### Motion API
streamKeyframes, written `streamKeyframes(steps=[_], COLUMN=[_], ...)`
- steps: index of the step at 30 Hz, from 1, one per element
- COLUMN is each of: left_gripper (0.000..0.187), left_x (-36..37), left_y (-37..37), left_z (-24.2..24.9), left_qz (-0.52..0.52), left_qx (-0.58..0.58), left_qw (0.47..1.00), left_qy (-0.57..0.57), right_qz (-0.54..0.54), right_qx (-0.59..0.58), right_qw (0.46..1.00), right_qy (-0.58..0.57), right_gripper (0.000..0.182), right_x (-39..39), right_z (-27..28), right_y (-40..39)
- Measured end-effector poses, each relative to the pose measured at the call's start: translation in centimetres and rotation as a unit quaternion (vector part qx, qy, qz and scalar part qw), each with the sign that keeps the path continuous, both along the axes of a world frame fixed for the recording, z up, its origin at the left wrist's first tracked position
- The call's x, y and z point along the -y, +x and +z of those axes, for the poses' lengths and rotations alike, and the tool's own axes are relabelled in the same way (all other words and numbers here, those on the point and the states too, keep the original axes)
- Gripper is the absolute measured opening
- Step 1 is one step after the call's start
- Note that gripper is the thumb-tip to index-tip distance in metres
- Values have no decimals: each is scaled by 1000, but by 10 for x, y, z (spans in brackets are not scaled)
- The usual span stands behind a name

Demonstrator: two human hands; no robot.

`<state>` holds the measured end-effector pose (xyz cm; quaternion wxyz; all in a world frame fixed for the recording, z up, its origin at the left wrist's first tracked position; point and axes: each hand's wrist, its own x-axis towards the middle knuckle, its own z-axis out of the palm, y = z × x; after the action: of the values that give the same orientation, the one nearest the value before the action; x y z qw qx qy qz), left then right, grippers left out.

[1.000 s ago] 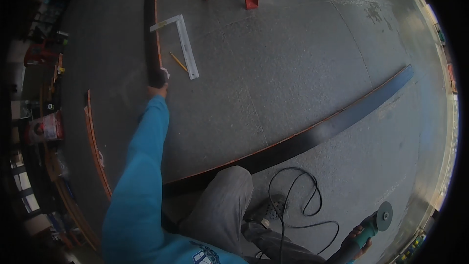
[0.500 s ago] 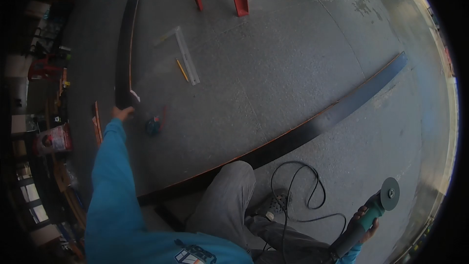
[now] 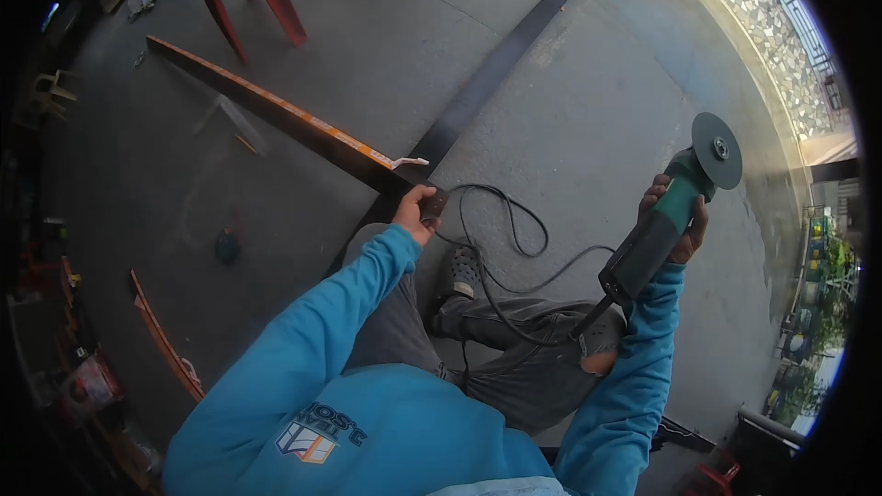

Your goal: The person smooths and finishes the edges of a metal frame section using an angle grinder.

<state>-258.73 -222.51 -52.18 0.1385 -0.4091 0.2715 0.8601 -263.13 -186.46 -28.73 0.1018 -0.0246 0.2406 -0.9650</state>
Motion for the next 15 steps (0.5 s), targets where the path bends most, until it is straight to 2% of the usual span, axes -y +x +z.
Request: streamKeyframes(steps=[2, 5, 6, 7, 8, 9, 10, 12, 13, 14, 15], left_gripper=[28, 31, 33, 37, 41, 41, 38, 34, 25, 17, 12], left_x=[-49, -102, -105, -106, -107, -111, -121, -157, -166, -177, -186], left_y=[-17, -30, -29, -29, -27, -20, -15, -2, 4, 6, 8], left_z=[-23, -56, -64, -68, -72, -76, -79, -97, -106, -113, -118], left_qz=[-29, -14, -41, -50, -59, -67, -49, -48, -45, -38, -61], left_qx=[7, 41, 40, 44, 50, 61, 47, 52, 41, 30, 5], left_qw=[1000, 998, 998, 997, 996, 995, 998, 997, 997, 996, 992], left_qy=[-2, -40, -35, -39, -47, -45, -16, 14, 41, 71, 106], right_qz=[-85, -198, -219, -168, -279, -246, -185, -212, -211, -194, -255], right_qx=[-48, -56, -45, 1, 35, 53, 14, 49, 93, 68, 109], right_qw=[981, 874, 834, 810, 670, 583, 496, 395, 302, 233, 235], right_qy=[169, 441, 505, 561, 687, 773, 848, 893, 925, 951, 932], right_gripper=[53, 49, 48, 46, 44, 42, 44, 64, 69, 75, 76], right_x=[-43, -138, -187, -250, -270, -322, -362, -416, -439, -444, -422], right_z=[33, 105, 126, 150, 175, 202, 223, 230, 233, 228, 211], right_y=[22, 62, 82, 107, 140, 174, 210, 284, 328, 352, 372])
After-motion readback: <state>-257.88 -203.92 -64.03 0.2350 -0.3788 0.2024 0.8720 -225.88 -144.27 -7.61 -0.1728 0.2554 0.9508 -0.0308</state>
